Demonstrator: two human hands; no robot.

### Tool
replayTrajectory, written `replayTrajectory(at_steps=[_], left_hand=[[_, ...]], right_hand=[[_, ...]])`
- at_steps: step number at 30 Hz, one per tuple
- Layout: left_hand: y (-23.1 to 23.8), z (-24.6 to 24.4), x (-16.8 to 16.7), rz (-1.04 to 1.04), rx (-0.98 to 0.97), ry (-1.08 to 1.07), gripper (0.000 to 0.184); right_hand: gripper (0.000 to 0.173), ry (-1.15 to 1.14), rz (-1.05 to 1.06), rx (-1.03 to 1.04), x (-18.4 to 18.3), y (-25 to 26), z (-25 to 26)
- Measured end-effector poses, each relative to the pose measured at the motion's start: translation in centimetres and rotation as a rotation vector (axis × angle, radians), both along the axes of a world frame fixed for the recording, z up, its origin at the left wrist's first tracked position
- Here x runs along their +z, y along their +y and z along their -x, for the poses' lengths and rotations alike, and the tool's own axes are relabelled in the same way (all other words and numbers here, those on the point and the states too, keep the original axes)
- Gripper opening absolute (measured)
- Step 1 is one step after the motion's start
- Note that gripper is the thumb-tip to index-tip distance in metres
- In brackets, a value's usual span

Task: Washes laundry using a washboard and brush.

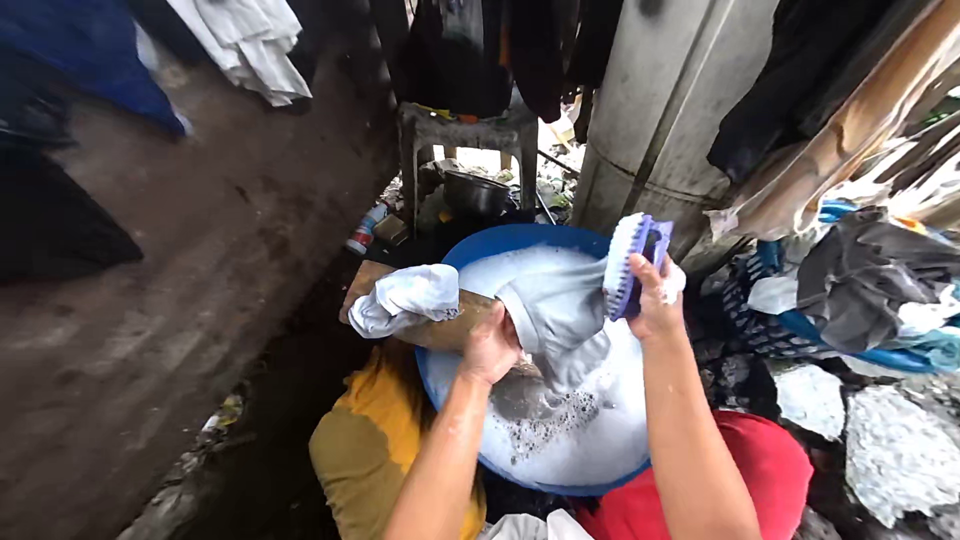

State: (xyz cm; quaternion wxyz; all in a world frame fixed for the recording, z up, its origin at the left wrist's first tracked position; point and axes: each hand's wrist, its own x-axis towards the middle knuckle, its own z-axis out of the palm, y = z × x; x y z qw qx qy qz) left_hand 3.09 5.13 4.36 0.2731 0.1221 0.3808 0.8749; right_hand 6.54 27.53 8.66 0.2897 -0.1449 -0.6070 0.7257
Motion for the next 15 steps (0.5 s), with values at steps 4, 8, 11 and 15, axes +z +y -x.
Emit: replayTrajectory(at_steps=[4, 8, 11, 15], left_hand=[[2.0, 0.8, -5.2, 0.334, 0.078, -0.29, 0.042], [-2.0, 3.0, -9.1, 0.391, 0.255, -0.554, 0.051], [-3.8, 3.4, -8.2, 0.435, 0.385, -0.638, 0.035], [-4.8, 4.2, -7.5, 0.436, 0.409, -0.742, 0.049]], right_hand=[[0.049, -0.376, -0.28, 0.006, -2.7, -1.8, 4.1], [0.066, -0.543, -0.476, 0.132, -5.9, -10.4, 4.5], [0.069, -0.527, -0.63, 0.4, -9.2, -17.0, 5.1], [0.063, -0.764, -0.763, 0.297, -14.6, -12.0, 4.6]])
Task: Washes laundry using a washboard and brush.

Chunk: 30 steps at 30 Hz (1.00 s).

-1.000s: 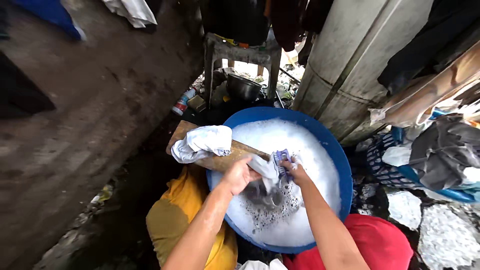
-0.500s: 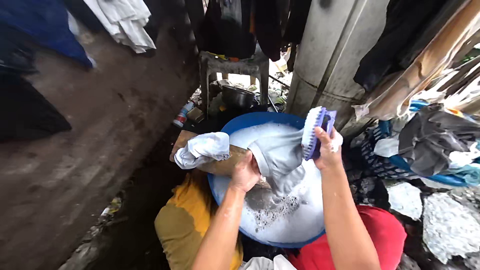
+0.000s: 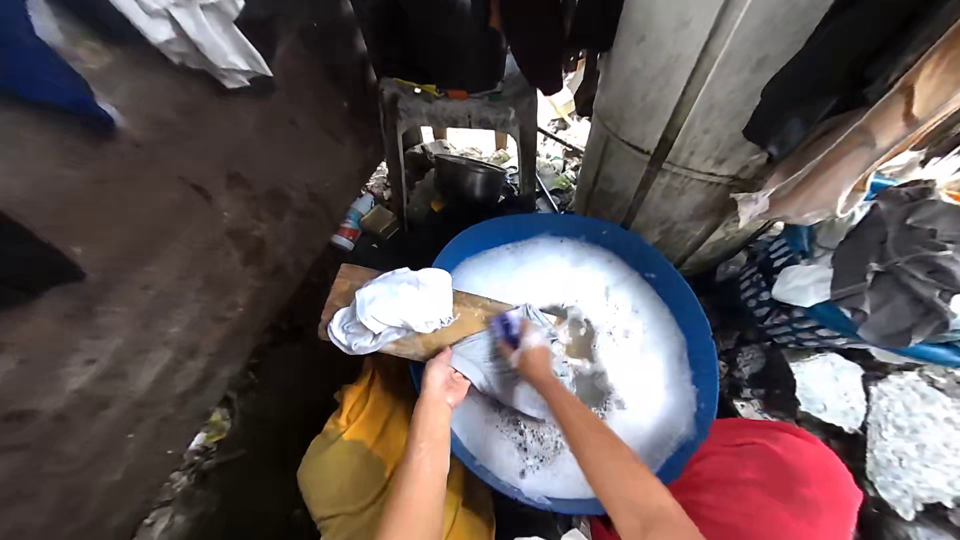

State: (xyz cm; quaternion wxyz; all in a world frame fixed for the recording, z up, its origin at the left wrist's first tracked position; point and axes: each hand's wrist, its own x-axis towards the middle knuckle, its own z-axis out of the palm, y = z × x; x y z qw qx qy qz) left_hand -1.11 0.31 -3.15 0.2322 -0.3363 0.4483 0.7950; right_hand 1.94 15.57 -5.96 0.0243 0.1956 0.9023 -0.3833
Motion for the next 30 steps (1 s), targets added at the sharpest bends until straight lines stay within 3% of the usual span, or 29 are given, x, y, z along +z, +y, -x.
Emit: replayTrajectory(at_steps=[3, 5, 9, 11, 14, 17, 19, 21, 23, 24, 26, 30], left_hand=[[0.8, 0.3, -0.8, 0.008, 0.035, -0.037, 0.048], [0.9, 0.4, -0.8, 0.008, 0.034, -0.037, 0.046], [0.9, 0.3, -0.7, 0.108, 0.037, -0.03, 0.033], [0.7, 0.3, -0.5, 0.138, 0.03, -0.047, 0.03], [0.4, 0.8, -1.4, 0.062, 0.021, -0.057, 0.043], [0.7, 0.7, -1.8, 0.053, 0.009, -0.068, 0.045], [0.6, 0.8, -1.8, 0.052, 0.005, -0.051, 0.043], [0.5, 0.8, -1.2, 0.055, -0.001, -0.033, 0.037], [0.3, 0.2, -0.5, 0.094, -0.021, -0.033, 0.033], [0.1, 0.3, -0.5, 0.112, -0.039, -0.045, 0.033], [-0.4, 0.7, -1.0, 0.065, -0.073, -0.06, 0.042], [0.1, 0.9, -2.1, 0.026, -0.05, -0.061, 0.047]], right_hand=[[0.071, -0.208, -0.052, -0.314, -1.9, 7.0, -0.2], [0.071, -0.185, -0.03, -0.381, -1.4, 6.8, 0.2], [0.063, 0.096, 0.135, -0.036, 1.7, -4.9, -0.2], [0.061, 0.053, 0.127, 0.053, 1.5, -6.2, -0.5], [0.064, -0.076, -0.019, -0.173, -2.3, 1.3, -0.8], [0.072, -0.176, -0.049, -0.403, -3.0, 6.3, -1.0], [0.071, -0.073, 0.026, -0.406, -2.2, 4.1, -0.4], [0.069, 0.069, 0.115, -0.223, -0.3, -1.9, -0.3], [0.068, 0.049, 0.218, -0.022, 1.8, -7.0, -1.0], [0.066, 0.01, 0.203, 0.021, 2.0, -7.2, -1.0], [0.065, -0.057, 0.082, -0.031, -0.1, -3.4, -0.8], [0.074, -0.175, -0.058, -0.399, -2.9, 5.8, -1.0]])
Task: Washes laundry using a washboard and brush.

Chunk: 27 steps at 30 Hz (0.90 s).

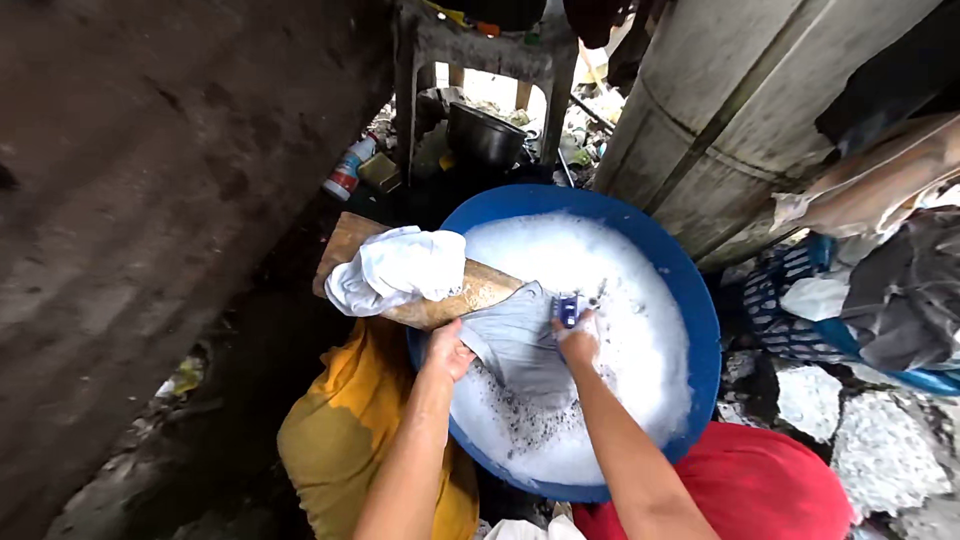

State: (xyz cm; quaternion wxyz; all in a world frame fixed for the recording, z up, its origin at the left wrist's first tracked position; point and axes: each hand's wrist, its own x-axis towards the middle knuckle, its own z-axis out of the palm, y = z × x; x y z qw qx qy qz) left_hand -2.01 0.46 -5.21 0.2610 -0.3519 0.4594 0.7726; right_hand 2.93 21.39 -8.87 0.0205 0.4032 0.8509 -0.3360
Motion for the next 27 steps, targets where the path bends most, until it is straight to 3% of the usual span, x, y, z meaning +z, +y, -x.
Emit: replayTrajectory(at_steps=[2, 4, 6, 8, 13, 15, 18, 20, 22, 25, 27], left_hand=[[0.2, 0.0, 0.1, 0.016, 0.002, 0.019, 0.046], [0.4, -0.1, 0.4, 0.061, 0.0, 0.038, 0.041], [0.7, -0.3, 0.8, 0.134, 0.014, 0.025, 0.032], [0.3, -0.2, 0.6, 0.09, 0.003, 0.017, 0.036], [0.7, 0.1, -0.6, 0.022, 0.043, 0.031, 0.041], [0.8, 0.2, -0.2, 0.033, 0.038, 0.035, 0.042], [0.9, 0.0, 0.4, 0.068, 0.035, 0.015, 0.033], [0.8, 0.1, 0.2, 0.098, 0.047, 0.016, 0.024], [0.5, 0.1, -0.1, 0.065, 0.029, 0.036, 0.035], [1.1, 0.2, -0.3, 0.077, 0.039, 0.036, 0.04], [1.1, 0.2, -0.3, 0.084, 0.038, 0.042, 0.04]], right_hand=[[0.073, 0.077, 0.03, -0.022, 1.1, -1.9, 0.8], [0.07, 0.226, 0.085, 0.151, 2.4, -7.7, 1.4], [0.066, 0.228, 0.175, 0.34, 4.3, -12.3, 1.5], [0.063, 0.157, 0.164, 0.369, 3.8, -10.6, 1.8], [0.07, 0.029, 0.001, -0.072, -0.5, 1.5, 1.6], [0.068, 0.134, 0.016, -0.055, 0.3, -0.2, 2.3], [0.064, 0.283, 0.1, 0.294, 2.8, -8.9, 2.8], [0.06, 0.257, 0.133, 0.442, 3.7, -10.7, 3.4], [0.062, 0.213, 0.09, 0.365, 1.7, -6.5, 3.6], [0.07, 0.153, 0.005, 0.047, -0.9, 0.9, 3.4], [0.069, 0.15, 0.009, -0.04, -0.6, 0.9, 3.7]])
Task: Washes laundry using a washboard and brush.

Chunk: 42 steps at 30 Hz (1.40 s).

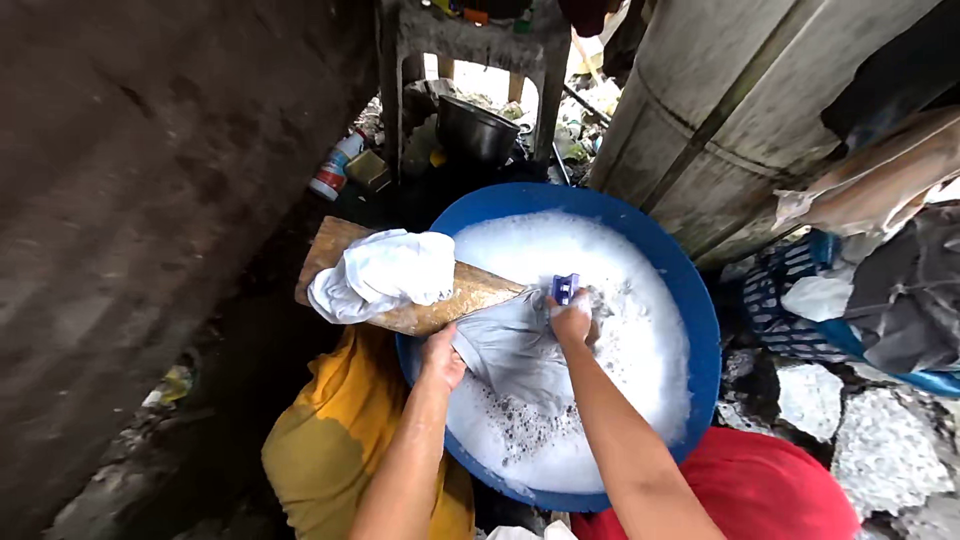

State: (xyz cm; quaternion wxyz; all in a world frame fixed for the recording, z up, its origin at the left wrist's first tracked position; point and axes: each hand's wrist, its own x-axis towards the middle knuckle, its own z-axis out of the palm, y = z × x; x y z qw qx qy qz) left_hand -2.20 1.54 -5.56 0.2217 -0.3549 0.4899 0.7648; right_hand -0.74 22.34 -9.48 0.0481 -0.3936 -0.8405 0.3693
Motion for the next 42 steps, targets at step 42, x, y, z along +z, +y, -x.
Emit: replayTrajectory(at_steps=[42], left_hand=[[0.4, 1.1, 2.7, -0.058, 0.03, -0.025, 0.05]], right_hand=[[0.069, -0.073, 0.003, 0.221, 1.4, -2.5, -2.7]])
